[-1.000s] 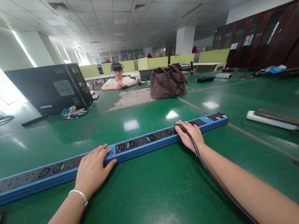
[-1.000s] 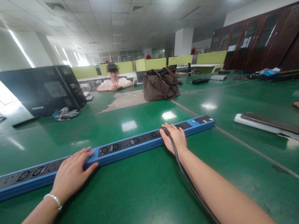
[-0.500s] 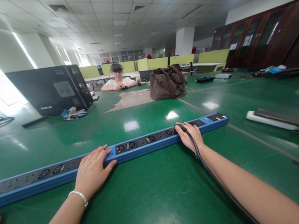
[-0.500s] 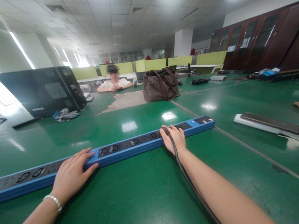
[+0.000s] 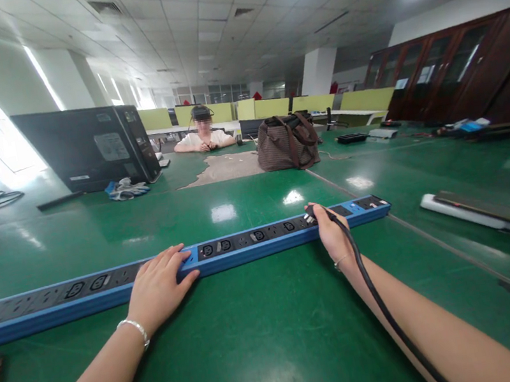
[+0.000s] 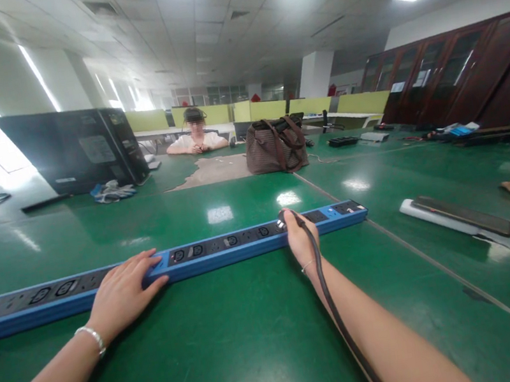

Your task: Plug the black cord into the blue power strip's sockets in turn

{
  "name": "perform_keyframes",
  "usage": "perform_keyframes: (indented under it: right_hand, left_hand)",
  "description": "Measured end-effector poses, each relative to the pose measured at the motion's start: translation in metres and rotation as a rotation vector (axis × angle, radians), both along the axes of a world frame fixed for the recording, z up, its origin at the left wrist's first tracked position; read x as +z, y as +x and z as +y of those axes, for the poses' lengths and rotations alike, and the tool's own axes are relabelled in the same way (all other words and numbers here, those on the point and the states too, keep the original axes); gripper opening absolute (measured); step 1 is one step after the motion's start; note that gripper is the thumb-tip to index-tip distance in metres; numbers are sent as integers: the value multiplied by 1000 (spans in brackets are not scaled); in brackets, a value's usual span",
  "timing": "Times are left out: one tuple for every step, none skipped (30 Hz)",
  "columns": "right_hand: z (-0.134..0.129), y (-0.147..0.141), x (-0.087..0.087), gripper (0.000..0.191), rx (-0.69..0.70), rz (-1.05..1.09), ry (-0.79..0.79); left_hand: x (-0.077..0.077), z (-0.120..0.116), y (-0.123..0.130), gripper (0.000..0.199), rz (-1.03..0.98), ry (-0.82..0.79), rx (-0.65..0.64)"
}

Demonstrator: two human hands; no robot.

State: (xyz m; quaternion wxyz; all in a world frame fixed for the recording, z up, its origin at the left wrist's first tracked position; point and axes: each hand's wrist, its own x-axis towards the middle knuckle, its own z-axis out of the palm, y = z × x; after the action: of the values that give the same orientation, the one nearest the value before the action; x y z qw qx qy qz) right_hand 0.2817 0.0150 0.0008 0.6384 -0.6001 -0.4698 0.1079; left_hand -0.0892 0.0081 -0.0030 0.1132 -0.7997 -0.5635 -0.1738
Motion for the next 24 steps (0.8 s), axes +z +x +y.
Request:
perform_keyframes:
  right_hand:
    - [-3, -10, -1, 46, 64, -38, -5]
    - [-5, -22, -1, 46, 124, -76, -13]
    - [-7, -35, -1, 46, 176, -108, -20]
    - [-7, -49, -1, 47, 217, -135, -28]
    - [-7, -64, -1, 46, 250, -171, -49]
    - [-6, -78, 1, 43, 270, -209, -71]
    - [-5, -91, 2, 40, 277, -232, -96]
    - [-3, -104, 4, 37, 265, -244, -127]
    - [0, -114, 6, 35, 261, -265, -173]
    - [2, -123, 8, 34, 236, -302, -220]
    - [4, -130, 9, 32, 202, -344, -257]
    - [6, -134, 10, 30, 171, -384, -284]
    - [7, -138, 11, 29, 142, -416, -298]
    - [8, -139, 11, 28, 122, -438, -301]
    - [8, -140, 10, 28, 110, -450, -297]
    - [8, -141, 10, 28, 104, -456, -291]
    - [7, -141, 9, 28, 101, -465, -284]
    - [6, -142, 9, 28, 97, -484, -275]
    - [5, -144, 9, 28, 84, -513, -263]
    - [4, -146, 8, 27, 70, -554, -247]
    - [3, -148, 8, 26, 55, -604, -227]
    - [2, -150, 8, 25, 44, -655, -204]
    - [1, -152, 7, 25, 35, -699, -182]
    - [1, -153, 6, 25, 32, -729, -166]
  left_hand:
    - [0, 0, 0, 48, 1, -1, 0]
    - [0, 0, 0, 48, 2, -2, 0]
    - [0, 0, 0, 47, 3, -2, -1]
    - [1, -1, 1, 47, 4, -3, -1]
    - [1, -1, 1, 47, 6, -4, 0]
    - [1, -1, 1, 47, 6, -7, 2]
    - [1, -1, 1, 47, 7, -9, 4]
    - [1, -1, 1, 46, 7, -11, 6]
    - [1, -1, 1, 46, 6, -12, 10]
    - [1, -1, 1, 45, 5, -12, 12]
    - [1, -1, 1, 44, 3, -13, 14]
    - [1, -1, 1, 44, 1, -12, 14]
    - [1, -1, 1, 43, 0, -10, 10]
    - [1, -1, 1, 43, -1, -7, 5]
    - [1, -1, 1, 43, -2, -3, -1]
    - [1, -1, 1, 43, -1, 2, -7]
    - [1, -1, 1, 42, 0, 7, -12]
    - [0, -1, 1, 42, 0, 12, -16]
    - [0, -1, 1, 42, -1, 16, -18]
    - [0, -1, 1, 41, -3, 20, -19]
    - [0, -1, 2, 41, -6, 23, -18]
    - [0, -1, 2, 40, -9, 26, -18]
    - [0, -1, 2, 40, -12, 28, -18]
    - [-1, -1, 2, 40, -14, 29, -19]
